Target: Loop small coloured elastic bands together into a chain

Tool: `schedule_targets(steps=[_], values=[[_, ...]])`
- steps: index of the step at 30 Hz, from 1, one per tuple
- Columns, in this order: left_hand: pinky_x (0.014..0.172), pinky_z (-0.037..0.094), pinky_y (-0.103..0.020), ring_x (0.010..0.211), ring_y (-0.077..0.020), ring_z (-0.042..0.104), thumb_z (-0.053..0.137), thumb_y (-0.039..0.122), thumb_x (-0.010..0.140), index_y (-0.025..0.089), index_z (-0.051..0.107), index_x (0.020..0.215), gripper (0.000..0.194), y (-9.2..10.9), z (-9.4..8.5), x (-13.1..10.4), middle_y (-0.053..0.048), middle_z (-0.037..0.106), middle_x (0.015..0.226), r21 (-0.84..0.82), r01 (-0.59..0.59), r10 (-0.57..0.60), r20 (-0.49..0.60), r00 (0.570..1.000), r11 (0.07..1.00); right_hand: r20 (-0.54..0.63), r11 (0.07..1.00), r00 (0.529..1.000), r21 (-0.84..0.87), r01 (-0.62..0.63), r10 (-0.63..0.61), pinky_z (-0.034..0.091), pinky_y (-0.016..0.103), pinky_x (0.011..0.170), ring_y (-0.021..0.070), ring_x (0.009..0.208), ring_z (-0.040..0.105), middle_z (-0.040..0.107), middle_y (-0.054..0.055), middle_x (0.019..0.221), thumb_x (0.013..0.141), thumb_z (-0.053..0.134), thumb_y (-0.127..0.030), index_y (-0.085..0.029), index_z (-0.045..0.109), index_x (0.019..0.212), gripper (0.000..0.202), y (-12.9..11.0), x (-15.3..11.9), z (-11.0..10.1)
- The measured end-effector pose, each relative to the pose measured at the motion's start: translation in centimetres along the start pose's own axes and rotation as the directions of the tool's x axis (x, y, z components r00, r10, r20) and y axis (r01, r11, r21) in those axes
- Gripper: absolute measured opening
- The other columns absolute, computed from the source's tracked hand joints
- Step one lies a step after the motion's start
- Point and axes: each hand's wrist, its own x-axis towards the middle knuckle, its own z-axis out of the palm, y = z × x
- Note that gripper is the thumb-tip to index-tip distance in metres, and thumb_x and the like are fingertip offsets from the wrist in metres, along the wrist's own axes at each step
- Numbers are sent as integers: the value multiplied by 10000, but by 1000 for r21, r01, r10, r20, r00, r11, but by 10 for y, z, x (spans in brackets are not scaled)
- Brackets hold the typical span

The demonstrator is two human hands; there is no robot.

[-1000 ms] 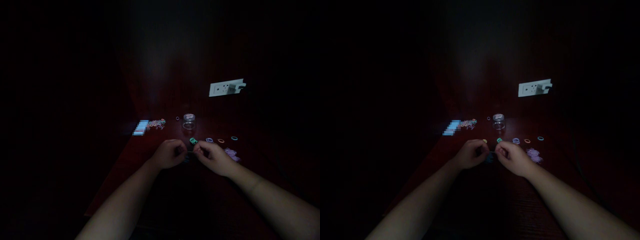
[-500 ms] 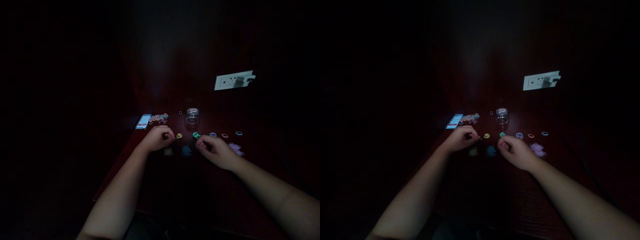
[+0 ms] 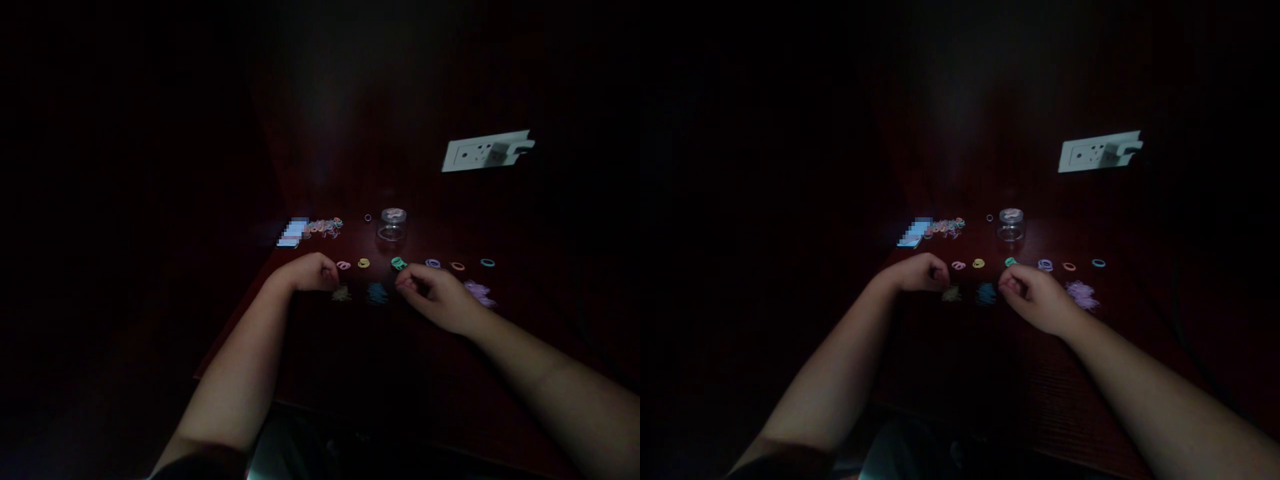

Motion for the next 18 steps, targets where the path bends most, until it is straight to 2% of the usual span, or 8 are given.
schedule_targets(steps=[4,7,10,12,15,18], values=[[599,420,-223,644,-119,588,661,290,725,163,748,834,188,-5,-2,0,-3,695,714,-45,-16,15,-3,1000,999,0,1000,1000,-6,10,-10,395,262,568,130,612,459,508,-7,683,885,539,-266,-190,574,811,112,-2,-1,-1],[683,461,-235,739,-137,624,558,276,804,165,744,876,228,-16,-2,7,-19,720,812,-47,-44,36,-151,988,998,0,1000,1000,-6,19,-19,392,258,561,127,604,456,504,-10,677,885,540,-265,-190,574,813,109,-3,-1,-2],[739,495,-264,781,-156,637,472,247,847,179,733,930,283,-32,4,21,-30,723,886,46,72,-48,-391,919,996,-2,1000,1000,-13,18,-18,386,254,553,125,598,455,506,-12,667,885,538,-260,-189,575,812,108,-4,-1,-1],[815,512,-286,820,-166,645,483,225,843,182,718,992,281,-41,11,31,-44,713,956,123,172,-90,-496,863,977,0,1000,1000,-19,13,-13,383,251,551,123,597,457,512,-12,665,883,539,-252,-190,575,808,103,-4,0,-1],[1016,444,-330,1055,-203,608,499,175,826,177,700,1052,302,-49,20,46,-74,667,1120,179,216,-81,-560,824,960,6,1000,1000,-16,10,-10,374,246,543,119,589,453,510,-18,658,876,542,-234,-192,573,805,88,-4,0,0],[1078,398,-391,1167,-244,548,490,198,847,192,677,1098,313,-51,24,57,-85,628,1205,195,268,-101,-600,794,943,-2,1000,1000,-23,18,-18,360,240,528,115,574,444,500,-24,643,867,546,-219,-193,576,797,80,-5,0,0]])
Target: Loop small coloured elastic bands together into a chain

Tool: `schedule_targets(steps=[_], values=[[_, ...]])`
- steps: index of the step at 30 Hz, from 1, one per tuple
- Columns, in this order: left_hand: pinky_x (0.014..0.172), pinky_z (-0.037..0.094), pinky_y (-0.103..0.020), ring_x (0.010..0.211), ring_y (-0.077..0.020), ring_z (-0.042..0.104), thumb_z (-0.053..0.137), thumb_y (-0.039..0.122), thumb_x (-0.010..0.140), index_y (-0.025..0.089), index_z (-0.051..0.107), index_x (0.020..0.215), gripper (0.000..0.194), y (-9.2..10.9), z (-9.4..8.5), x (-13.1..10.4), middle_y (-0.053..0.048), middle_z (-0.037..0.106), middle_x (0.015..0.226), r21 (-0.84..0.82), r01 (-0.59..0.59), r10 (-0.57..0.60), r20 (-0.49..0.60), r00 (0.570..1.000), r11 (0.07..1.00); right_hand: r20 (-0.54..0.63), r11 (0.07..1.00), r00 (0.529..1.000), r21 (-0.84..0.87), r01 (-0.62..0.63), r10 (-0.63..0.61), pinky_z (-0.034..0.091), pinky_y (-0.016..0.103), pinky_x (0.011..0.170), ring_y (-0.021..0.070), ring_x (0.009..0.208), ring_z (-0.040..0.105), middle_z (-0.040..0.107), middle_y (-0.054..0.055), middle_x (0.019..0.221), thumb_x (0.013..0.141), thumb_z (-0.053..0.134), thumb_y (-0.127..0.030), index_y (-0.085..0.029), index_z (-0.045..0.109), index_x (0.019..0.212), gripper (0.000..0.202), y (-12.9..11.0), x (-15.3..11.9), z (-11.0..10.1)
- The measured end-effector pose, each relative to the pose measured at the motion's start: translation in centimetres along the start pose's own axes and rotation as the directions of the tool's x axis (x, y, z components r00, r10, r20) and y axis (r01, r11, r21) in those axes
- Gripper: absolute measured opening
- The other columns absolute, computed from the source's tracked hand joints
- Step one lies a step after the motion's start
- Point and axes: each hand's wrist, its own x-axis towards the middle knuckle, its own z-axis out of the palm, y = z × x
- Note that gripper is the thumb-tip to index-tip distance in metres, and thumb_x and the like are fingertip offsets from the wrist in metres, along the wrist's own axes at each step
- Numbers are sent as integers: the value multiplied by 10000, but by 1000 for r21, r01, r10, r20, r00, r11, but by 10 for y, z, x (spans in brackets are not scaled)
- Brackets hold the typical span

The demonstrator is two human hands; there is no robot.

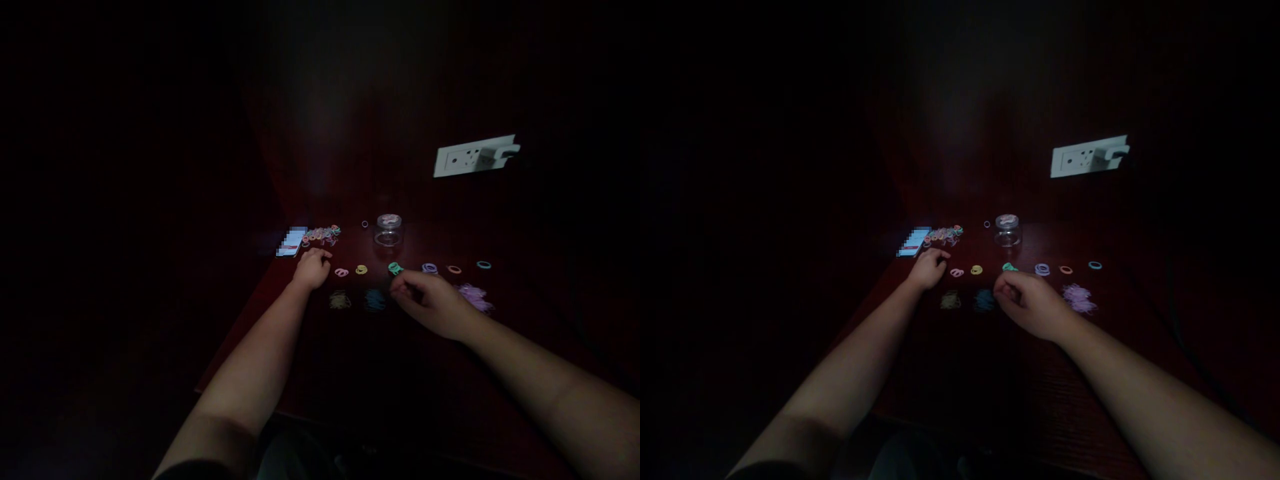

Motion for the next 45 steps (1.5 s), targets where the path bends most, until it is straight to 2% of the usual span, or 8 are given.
schedule_targets(steps=[5,13,22,30,40,45], values=[[1074,391,-456,1208,-287,507,494,244,866,214,641,1141,313,4,7,11,-90,591,1276,56,28,-26,-34,999,998,-9,1000,1000,-20,-6,6,361,238,526,115,572,455,515,-22,639,857,546,-203,-191,581,784,82,-4,1,-1],[1132,332,-421,1281,-267,447,511,306,870,249,650,1198,360,7,14,31,-12,581,1358,88,-88,88,-1,996,992,-12,999,1000,-49,-5,4,369,242,541,117,578,463,519,-22,637,858,536,-199,-191,582,782,89,-5,0,-1],[1127,343,-412,1315,-275,451,511,385,883,231,640,1251,419,-3,16,39,-54,568,1388,126,-47,46,8,999,991,-27,999,1000,-46,-2,1,361,237,518,111,561,475,540,-20,639,862,540,-193,-198,582,793,81,-4,0,1],[1072,408,-387,1230,-274,545,520,386,871,186,644,1248,445,-5,9,39,-104,635,1294,125,-23,23,-3,1000,992,-14,999,1000,-42,-10,10,360,232,506,111,552,481,541,-24,628,857,542,-180,-203,585,804,72,-4,-1,1],[1036,440,-355,1169,-268,596,556,348,850,199,682,1184,387,-10,4,40,-91,678,1227,79,-31,35,-50,998,996,-26,999,1000,-43,-12,11,372,230,518,109,565,497,561,-21,646,847,547,-167,-199,596,806,72,-3,0,2],[915,497,-341,982,-254,672,562,320,833,203,727,1013,270,-9,1,40,-82,740,1042,27,22,-19,-98,995,999,-25,999,1000,-45,-6,5,371,229,520,109,566,495,557,-22,642,844,548,-164,-199,592,798,72,-5,0,2]])
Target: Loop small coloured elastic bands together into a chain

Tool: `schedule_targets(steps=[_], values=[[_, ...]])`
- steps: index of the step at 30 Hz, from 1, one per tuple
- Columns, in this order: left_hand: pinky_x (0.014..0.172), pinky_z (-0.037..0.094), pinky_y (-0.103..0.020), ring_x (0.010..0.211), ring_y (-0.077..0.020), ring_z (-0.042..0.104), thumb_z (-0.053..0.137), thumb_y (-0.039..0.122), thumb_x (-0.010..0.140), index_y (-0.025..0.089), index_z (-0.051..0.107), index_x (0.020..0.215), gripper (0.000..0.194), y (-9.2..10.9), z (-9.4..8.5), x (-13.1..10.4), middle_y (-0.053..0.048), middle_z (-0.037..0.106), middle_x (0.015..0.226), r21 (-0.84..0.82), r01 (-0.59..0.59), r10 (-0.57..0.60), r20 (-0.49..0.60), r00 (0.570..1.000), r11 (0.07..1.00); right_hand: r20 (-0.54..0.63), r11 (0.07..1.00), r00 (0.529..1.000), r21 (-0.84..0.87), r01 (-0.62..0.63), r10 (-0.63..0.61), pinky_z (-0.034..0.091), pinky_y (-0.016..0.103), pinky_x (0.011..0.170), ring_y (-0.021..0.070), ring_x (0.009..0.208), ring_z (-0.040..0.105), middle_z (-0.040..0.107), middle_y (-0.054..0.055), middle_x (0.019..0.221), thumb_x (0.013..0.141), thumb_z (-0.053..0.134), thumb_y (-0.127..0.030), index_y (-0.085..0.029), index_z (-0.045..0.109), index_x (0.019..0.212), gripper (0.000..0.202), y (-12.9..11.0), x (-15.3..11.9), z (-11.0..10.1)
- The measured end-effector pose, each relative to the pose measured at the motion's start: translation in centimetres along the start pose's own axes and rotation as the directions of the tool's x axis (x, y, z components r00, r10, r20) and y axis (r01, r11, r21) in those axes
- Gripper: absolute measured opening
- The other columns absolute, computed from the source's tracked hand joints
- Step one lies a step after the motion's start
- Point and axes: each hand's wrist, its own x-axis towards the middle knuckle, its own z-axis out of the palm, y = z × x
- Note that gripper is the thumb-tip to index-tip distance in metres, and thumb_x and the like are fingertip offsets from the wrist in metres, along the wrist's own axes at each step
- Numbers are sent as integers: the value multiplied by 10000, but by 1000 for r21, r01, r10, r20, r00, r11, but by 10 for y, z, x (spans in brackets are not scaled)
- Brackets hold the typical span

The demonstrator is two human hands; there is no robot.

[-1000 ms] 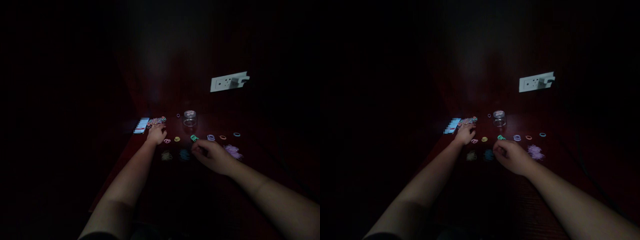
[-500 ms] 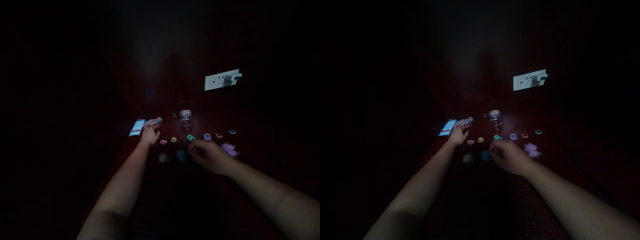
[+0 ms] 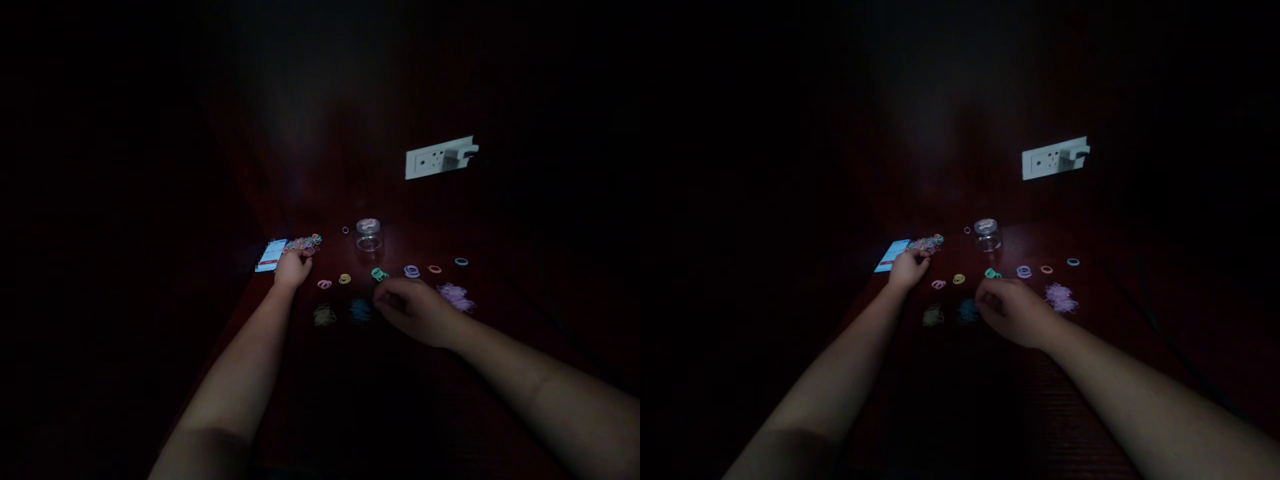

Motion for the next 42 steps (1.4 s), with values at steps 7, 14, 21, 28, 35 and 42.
schedule_targets(steps=[7,14,21,28,35,42], values=[[763,520,-262,788,-179,681,568,278,818,185,669,925,174,4,-1,-2,-58,736,899,-132,4,-7,-24,1000,991,-2,1000,1000,17,-3,4,369,226,521,105,566,491,552,-26,644,858,534,-174,-200,589,803,83,2,0,2],[829,503,-287,855,-173,657,581,265,844,199,607,864,73,31,-16,-21,-40,705,909,-213,-219,182,-180,967,952,-80,999,997,-53,-6,1,361,236,536,113,571,474,524,-31,635,842,550,-174,-198,583,809,52,7,4,-1],[762,508,-269,783,-145,648,608,265,850,204,585,851,65,105,-36,-66,-20,700,862,-316,-365,301,-236,924,875,-256,987,962,-153,51,-89,412,267,627,143,667,528,568,17,782,831,582,-159,-187,601,956,129,6,8,-13],[656,508,-227,707,-118,668,666,230,809,201,573,820,98,143,-31,-85,6,709,787,-480,-422,308,-300,903,770,-339,983,929,-147,106,-151,388,268,558,142,603,503,558,28,747,865,577,-199,-177,651,861,76,12,10,-23],[696,544,-256,751,-132,702,688,208,790,205,572,830,123,131,-21,-89,-4,747,849,-529,-416,314,-276,909,740,-302,989,945,-108,99,-128,368,260,517,128,562,476,529,9,708,852,593,-212,-176,636,828,61,18,8,-22],[713,551,-280,790,-152,700,675,255,815,206,576,835,112,129,-15,-92,-22,735,858,-520,-440,365,-245,898,733,-218,980,959,-130,153,-179,396,268,571,137,605,505,540,9,689,892,569,-232,-172,650,819,125,16,7,-21]])
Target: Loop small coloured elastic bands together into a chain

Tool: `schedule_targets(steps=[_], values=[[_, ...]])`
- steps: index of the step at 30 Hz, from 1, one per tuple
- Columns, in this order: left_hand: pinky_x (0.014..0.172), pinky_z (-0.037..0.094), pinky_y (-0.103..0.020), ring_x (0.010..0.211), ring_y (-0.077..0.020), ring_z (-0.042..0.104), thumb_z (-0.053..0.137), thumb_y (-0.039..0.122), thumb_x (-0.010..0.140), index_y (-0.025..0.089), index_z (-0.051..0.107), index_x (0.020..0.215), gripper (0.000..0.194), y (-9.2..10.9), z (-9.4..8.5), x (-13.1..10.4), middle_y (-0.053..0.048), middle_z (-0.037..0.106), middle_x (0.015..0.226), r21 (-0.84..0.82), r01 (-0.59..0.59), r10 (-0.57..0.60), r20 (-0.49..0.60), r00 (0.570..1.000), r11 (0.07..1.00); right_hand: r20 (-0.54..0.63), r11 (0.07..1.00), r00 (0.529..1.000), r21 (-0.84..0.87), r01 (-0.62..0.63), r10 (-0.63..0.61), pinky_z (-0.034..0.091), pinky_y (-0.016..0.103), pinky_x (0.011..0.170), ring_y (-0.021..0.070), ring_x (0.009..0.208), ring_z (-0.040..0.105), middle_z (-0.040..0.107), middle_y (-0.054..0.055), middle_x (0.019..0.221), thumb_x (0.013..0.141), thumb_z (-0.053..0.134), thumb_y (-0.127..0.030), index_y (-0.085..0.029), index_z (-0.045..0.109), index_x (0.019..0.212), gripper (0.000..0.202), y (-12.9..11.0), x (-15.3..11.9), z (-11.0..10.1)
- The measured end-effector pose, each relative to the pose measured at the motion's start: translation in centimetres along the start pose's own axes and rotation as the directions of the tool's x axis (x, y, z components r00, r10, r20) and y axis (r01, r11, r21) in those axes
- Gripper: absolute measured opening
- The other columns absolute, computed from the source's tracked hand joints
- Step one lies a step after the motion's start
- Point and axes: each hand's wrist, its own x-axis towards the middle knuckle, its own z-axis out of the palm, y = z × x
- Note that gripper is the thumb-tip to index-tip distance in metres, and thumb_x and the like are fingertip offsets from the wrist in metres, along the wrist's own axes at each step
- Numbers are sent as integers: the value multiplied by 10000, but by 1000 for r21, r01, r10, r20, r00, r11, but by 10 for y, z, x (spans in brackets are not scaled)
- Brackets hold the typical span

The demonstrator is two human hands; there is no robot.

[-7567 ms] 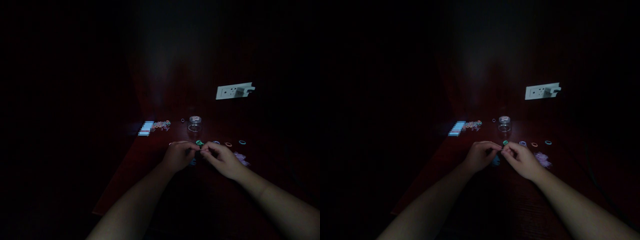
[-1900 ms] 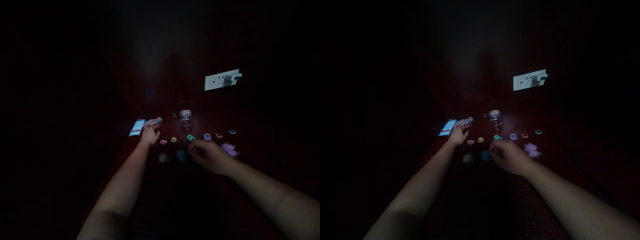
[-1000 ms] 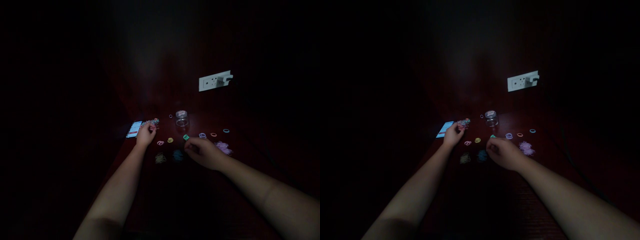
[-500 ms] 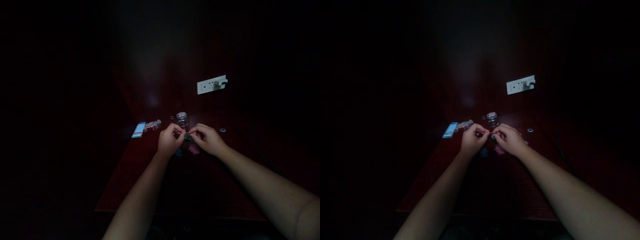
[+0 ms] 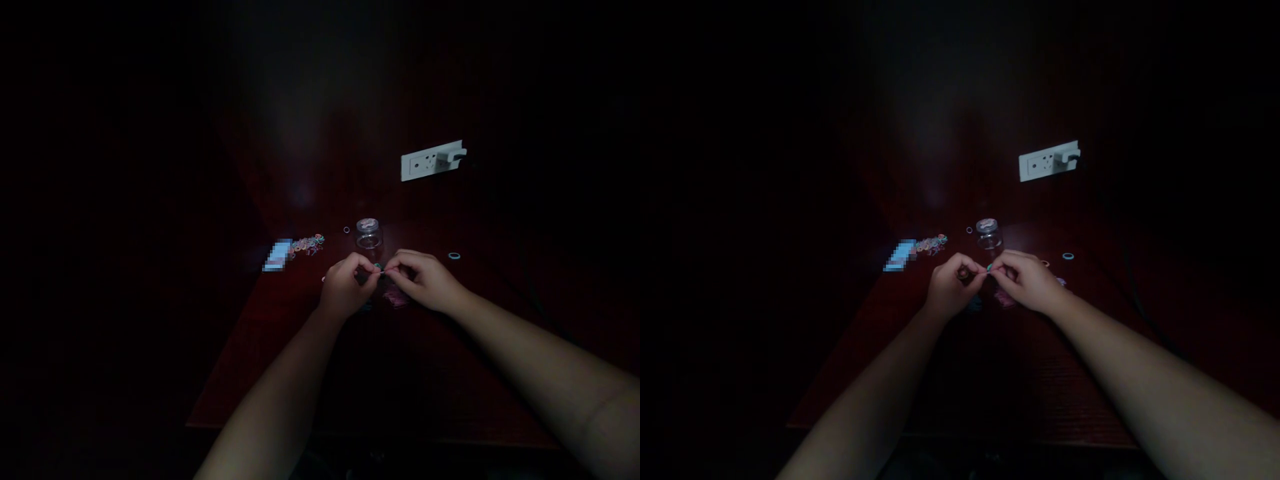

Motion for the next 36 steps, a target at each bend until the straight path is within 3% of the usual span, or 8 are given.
schedule_targets(steps=[13,19,23,36], values=[[700,542,-262,772,-132,690,663,212,816,210,599,854,74,0,-1,2,-10,735,854,9,-49,48,28,998,999,9,995,997,-58,-78,79,409,282,598,172,671,571,629,41,750,916,534,-271,-180,626,846,147,2,-2,0],[696,536,-265,780,-134,682,650,216,829,215,598,856,59,0,-1,1,-7,728,855,34,-72,71,21,997,997,17,996,998,-67,-59,61,442,297,676,174,715,592,642,41,786,934,515,-271,-184,625,881,150,1,-1,-2],[700,525,-267,780,-132,668,647,205,829,216,597,851,56,0,-1,1,-1,721,852,59,-82,82,6,997,995,38,996,997,-70,-58,61,435,293,623,175,677,582,637,41,772,917,531,-263,-181,631,939,131,2,-2,-2],[734,504,-293,797,-149,631,648,190,818,216,591,842,66,2,-3,2,-1,691,846,78,-105,102,43,994,991,31,997,999,-69,-18,20,445,307,666,179,712,584,637,46,780,903,539,-212,-189,634,866,104,2,-1,-1]])
